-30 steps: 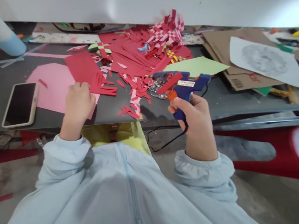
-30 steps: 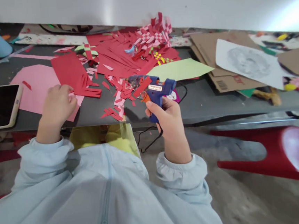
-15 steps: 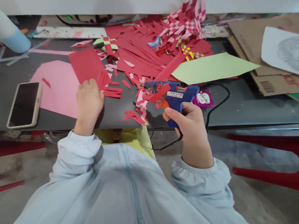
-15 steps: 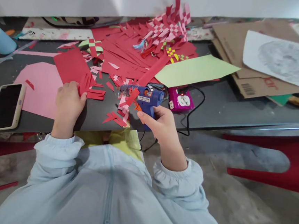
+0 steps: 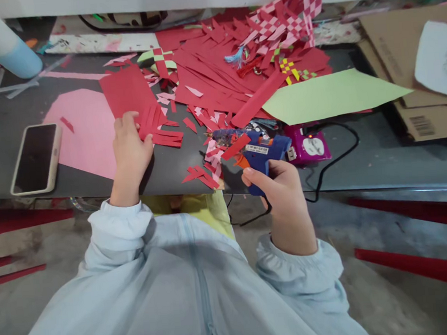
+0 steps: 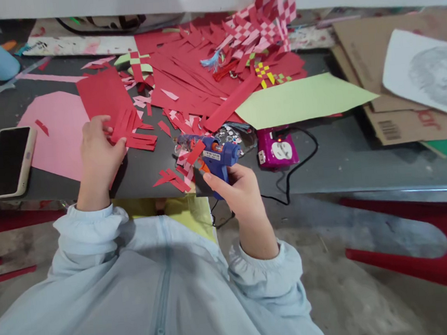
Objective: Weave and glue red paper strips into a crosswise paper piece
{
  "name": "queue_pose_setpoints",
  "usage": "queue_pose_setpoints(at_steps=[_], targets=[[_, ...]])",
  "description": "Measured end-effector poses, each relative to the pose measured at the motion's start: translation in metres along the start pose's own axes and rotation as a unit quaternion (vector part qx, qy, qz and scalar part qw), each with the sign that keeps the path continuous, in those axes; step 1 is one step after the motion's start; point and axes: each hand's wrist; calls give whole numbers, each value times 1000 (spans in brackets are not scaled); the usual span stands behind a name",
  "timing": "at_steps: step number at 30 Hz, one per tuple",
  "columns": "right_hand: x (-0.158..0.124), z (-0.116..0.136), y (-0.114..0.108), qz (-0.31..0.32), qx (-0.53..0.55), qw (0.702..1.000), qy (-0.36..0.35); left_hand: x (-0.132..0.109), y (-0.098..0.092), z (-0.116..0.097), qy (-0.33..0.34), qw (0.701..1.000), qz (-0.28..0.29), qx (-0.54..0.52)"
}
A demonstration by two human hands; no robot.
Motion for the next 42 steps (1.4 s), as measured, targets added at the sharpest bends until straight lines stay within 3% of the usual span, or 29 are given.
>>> queue_pose_setpoints(at_steps=[5,10,20,25,30,34,37,42], targets=[[-3,-2,-1,20,13,1000,8,3,-2,2,-26,996,-37,-71],[-10,-5,-4,59,34,997,-34,-2,-14,4,-60,989,5,-137],[-23,2,-7,258,43,965,20,-49,-50,17,-54,982,89,-158],[-32,8,-2,299,38,952,47,-68,-66,24,53,995,72,-50],[-42,1,-1,338,41,940,29,-88,-78,28,146,986,54,63],[-52,-3,3,295,70,951,50,-109,-76,25,246,957,115,99],[-55,-3,7,253,77,962,72,-124,-70,22,298,940,123,114],[-54,-4,8,239,57,967,69,-130,-63,20,271,945,170,63]])
Point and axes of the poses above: each hand's wrist, its own x-axis towards the middle knuckle, its own y-axis out of the palm, z = x × y, and after that the axes turned 11 degrees about -x, right-handed
